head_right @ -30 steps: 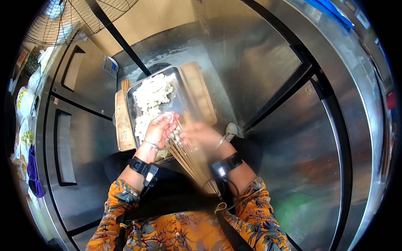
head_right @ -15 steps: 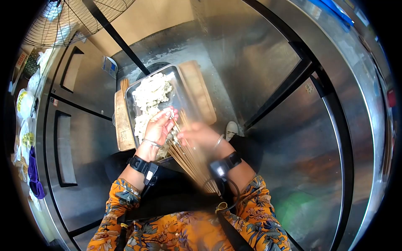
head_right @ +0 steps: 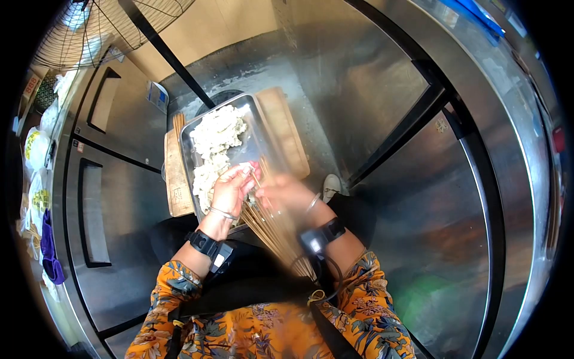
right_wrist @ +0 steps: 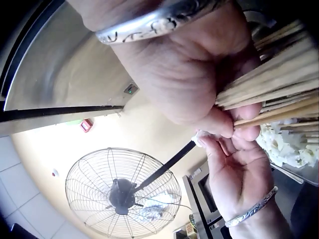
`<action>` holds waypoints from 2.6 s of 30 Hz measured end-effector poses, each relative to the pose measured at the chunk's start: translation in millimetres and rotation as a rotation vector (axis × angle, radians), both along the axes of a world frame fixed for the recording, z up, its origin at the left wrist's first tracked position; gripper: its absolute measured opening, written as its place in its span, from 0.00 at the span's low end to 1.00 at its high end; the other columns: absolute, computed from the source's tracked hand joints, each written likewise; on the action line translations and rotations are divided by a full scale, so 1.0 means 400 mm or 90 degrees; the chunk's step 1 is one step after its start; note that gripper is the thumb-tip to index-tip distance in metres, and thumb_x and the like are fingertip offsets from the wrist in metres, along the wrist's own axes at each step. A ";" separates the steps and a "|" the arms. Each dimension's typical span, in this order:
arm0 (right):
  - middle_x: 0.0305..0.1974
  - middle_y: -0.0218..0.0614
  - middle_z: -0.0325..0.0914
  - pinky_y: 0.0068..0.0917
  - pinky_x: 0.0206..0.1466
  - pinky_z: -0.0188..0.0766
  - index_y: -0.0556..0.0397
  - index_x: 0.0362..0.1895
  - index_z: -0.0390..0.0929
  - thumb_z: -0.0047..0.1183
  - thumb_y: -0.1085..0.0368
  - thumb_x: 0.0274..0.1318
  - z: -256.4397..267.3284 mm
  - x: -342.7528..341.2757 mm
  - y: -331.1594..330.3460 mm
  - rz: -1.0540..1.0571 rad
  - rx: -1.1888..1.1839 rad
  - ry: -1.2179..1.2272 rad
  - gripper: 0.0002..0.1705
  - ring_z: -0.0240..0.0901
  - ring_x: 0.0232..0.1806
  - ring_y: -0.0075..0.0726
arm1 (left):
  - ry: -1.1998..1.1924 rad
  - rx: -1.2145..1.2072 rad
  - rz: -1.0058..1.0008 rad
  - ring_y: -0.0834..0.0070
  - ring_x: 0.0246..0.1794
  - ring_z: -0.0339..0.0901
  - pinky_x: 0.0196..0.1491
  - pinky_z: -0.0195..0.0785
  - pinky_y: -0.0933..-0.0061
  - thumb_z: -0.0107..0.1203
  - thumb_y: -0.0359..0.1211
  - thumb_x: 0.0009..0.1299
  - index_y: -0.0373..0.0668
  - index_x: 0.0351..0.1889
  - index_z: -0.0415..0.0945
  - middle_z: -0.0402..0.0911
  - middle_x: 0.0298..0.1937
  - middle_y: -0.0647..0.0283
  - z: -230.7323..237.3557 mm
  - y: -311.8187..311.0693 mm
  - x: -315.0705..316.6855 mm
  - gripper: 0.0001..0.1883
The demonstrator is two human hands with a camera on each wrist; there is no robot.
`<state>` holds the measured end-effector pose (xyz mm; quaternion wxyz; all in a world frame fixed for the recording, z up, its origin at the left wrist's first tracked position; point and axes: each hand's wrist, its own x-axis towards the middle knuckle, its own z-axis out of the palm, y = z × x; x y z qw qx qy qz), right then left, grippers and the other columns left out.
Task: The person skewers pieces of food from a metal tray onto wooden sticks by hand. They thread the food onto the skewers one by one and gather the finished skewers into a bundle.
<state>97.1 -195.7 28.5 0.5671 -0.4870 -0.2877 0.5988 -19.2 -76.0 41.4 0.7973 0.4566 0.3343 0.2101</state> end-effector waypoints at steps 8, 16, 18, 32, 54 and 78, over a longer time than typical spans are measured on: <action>0.23 0.31 0.75 0.14 0.24 0.64 0.55 0.34 0.77 0.50 0.64 0.55 0.010 0.000 0.000 0.025 0.004 -0.014 0.08 0.68 0.21 0.19 | 0.029 0.195 0.051 0.74 0.35 0.76 0.37 0.72 0.78 0.46 0.29 0.68 0.41 0.46 0.68 0.78 0.35 0.58 -0.010 0.011 0.014 0.10; 0.19 0.34 0.75 0.18 0.19 0.67 0.58 0.29 0.75 0.49 0.64 0.54 -0.057 0.003 0.007 -0.005 0.085 0.041 0.09 0.70 0.17 0.21 | 0.025 0.119 0.066 0.74 0.31 0.76 0.30 0.70 0.82 0.49 0.32 0.67 0.36 0.44 0.71 0.78 0.35 0.60 -0.048 0.036 0.026 0.11; 0.16 0.34 0.74 0.18 0.16 0.62 0.59 0.27 0.74 0.50 0.67 0.50 -0.074 -0.007 0.014 0.002 0.124 0.012 0.07 0.68 0.14 0.21 | 0.109 0.072 0.050 0.75 0.31 0.76 0.29 0.69 0.83 0.51 0.33 0.66 0.38 0.43 0.71 0.78 0.34 0.61 -0.013 0.022 0.019 0.11; 0.24 0.26 0.76 0.15 0.26 0.67 0.51 0.37 0.76 0.48 0.56 0.58 -0.074 0.027 -0.020 0.024 0.146 -0.036 0.13 0.70 0.24 0.17 | 0.067 -0.100 -0.051 0.68 0.41 0.76 0.42 0.71 0.74 0.50 0.33 0.66 0.34 0.48 0.68 0.77 0.43 0.56 0.009 -0.030 0.018 0.16; 0.25 0.29 0.75 0.14 0.22 0.64 0.52 0.33 0.75 0.53 0.61 0.53 -0.076 0.002 0.020 -0.245 0.130 -0.430 0.09 0.68 0.21 0.18 | 0.087 0.139 0.070 0.82 0.27 0.73 0.30 0.67 0.84 0.55 0.23 0.60 0.41 0.38 0.68 0.77 0.33 0.65 -0.095 -0.015 0.032 0.10; 0.29 0.28 0.76 0.16 0.31 0.65 0.56 0.35 0.77 0.47 0.59 0.57 -0.018 0.008 0.003 -0.021 -0.002 -0.030 0.13 0.69 0.28 0.19 | 0.028 0.018 0.039 0.84 0.24 0.71 0.28 0.67 0.85 0.54 0.28 0.62 0.38 0.38 0.75 0.77 0.28 0.67 -0.007 0.017 -0.004 0.07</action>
